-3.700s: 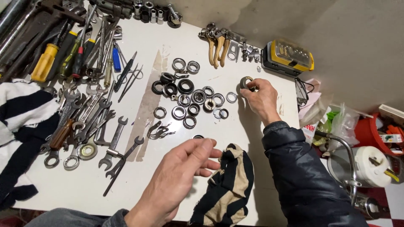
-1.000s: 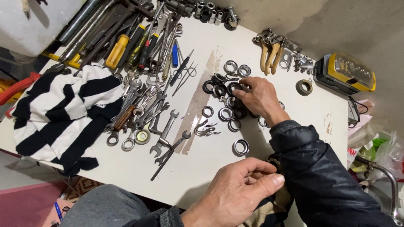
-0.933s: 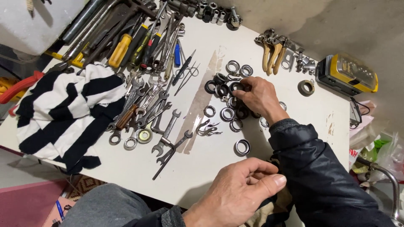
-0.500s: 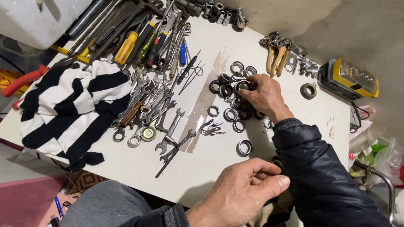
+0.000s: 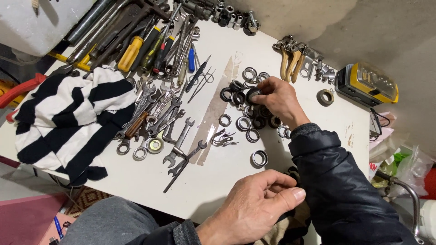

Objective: Cleaning bicycle bearing races using a cloth on a workbench

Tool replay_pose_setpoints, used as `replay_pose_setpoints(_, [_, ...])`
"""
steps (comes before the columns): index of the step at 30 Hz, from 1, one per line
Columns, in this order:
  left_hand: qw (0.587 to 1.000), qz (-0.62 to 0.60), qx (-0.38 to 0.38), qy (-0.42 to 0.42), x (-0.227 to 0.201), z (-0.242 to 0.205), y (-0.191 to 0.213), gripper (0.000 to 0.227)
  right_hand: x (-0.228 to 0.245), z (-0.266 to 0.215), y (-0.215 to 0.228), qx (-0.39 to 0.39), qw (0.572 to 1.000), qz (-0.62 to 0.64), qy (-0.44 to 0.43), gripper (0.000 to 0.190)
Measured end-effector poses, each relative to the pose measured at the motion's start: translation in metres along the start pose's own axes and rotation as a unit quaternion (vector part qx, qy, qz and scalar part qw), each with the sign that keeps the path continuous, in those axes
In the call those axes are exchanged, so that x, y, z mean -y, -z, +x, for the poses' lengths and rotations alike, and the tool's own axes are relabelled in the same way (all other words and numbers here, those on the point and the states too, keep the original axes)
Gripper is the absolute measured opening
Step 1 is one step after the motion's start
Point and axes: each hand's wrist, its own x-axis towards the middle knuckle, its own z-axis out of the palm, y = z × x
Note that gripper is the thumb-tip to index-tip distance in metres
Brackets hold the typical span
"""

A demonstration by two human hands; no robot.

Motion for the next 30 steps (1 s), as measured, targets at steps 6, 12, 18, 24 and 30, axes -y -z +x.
replay_pose_setpoints(6, [0.997, 0.069, -0.036, -0.010, 0.001, 0.004, 0.001, 0.034, 0.001, -0.023, 0.021, -0.063, 0.993, 0.060, 0.076, 0.020])
replay_pose_setpoints(12, [0.994, 0.036, -0.090, -0.045, 0.007, 0.015, 0.002, 0.061, -0.019, -0.093, 0.039, -0.011, 0.989, 0.114, 0.094, 0.028])
replay_pose_setpoints(18, [0.995, -0.010, -0.082, -0.051, 0.017, 0.023, -0.010, 0.026, -0.073, -0.177, 0.042, -0.029, 0.952, -0.098, 0.288, 0.031])
replay_pose_setpoints(24, [0.989, 0.077, -0.020, -0.125, 0.063, 0.043, -0.019, 0.045, -0.101, -0.229, 0.034, -0.145, 0.946, -0.047, 0.285, 0.024])
replay_pose_setpoints(30, [0.995, 0.004, -0.002, -0.096, 0.071, 0.030, -0.032, 0.036, -0.097, -0.245, 0.032, -0.150, 0.937, -0.038, 0.313, 0.029])
